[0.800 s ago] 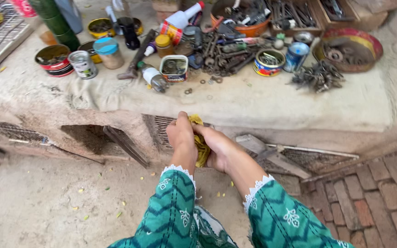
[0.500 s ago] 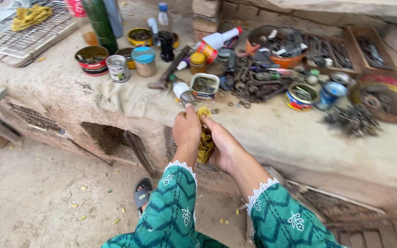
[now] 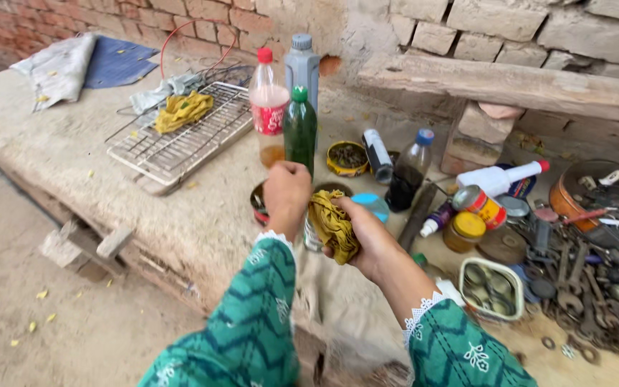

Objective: The person cleans plastic bottles and a large oil jug using a yellow cloth and a brush, wiping the exterior surfaces and using a toothbrush to scrub around the caps and crevices.

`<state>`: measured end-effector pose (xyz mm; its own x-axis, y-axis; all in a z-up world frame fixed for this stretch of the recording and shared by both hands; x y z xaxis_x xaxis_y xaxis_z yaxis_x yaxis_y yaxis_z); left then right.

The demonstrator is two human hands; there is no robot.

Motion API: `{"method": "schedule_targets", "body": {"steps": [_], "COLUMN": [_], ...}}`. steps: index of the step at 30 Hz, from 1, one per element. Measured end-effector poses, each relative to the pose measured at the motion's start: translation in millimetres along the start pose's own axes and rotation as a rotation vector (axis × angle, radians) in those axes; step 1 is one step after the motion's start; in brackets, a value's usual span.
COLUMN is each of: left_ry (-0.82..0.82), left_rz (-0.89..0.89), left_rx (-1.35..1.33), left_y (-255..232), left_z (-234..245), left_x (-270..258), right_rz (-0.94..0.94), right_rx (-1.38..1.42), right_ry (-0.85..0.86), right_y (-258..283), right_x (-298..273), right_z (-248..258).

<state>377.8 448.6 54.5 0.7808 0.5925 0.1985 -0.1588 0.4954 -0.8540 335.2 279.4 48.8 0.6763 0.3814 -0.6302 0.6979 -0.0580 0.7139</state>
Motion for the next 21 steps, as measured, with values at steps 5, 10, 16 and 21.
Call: {"method": "schedule_targets", "body": {"steps": [5,10,16,21], "left_ry": [-0.118,-0.124,-0.125,-0.087], "left_rz": [-0.095,-0.167,-0.113,-0.076], "left_rx": [-0.05,-0.015,0.088,0.084], "left_y": [-4,-9,-10,-17], "left_z": [5,-2,-13,-23], "left_x": [116,185,233,252], "right_rz": [-0.005,-0.022,-0.03,-0.05], "right_rx": [0.096,0.254,0.365,0.372], "right_ry": [-0.015,-0.082,-0.052,-0.02], "right_y": [38,58,79,90], "right_x": [39,64,76,80], "right_z": [-11,8,11,10]}}
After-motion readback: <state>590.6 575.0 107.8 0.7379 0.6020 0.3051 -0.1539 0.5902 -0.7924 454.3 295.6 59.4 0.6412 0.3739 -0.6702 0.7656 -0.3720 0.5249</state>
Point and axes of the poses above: each hand's wrist, its own x-axis towards the middle knuckle, its own z-axis out of the back of the hand, y = z × x, the point moved 4 cm from there along x, towards the middle knuckle, and after that the axes turned 12 degrees about -z, right-handed, at the moved point
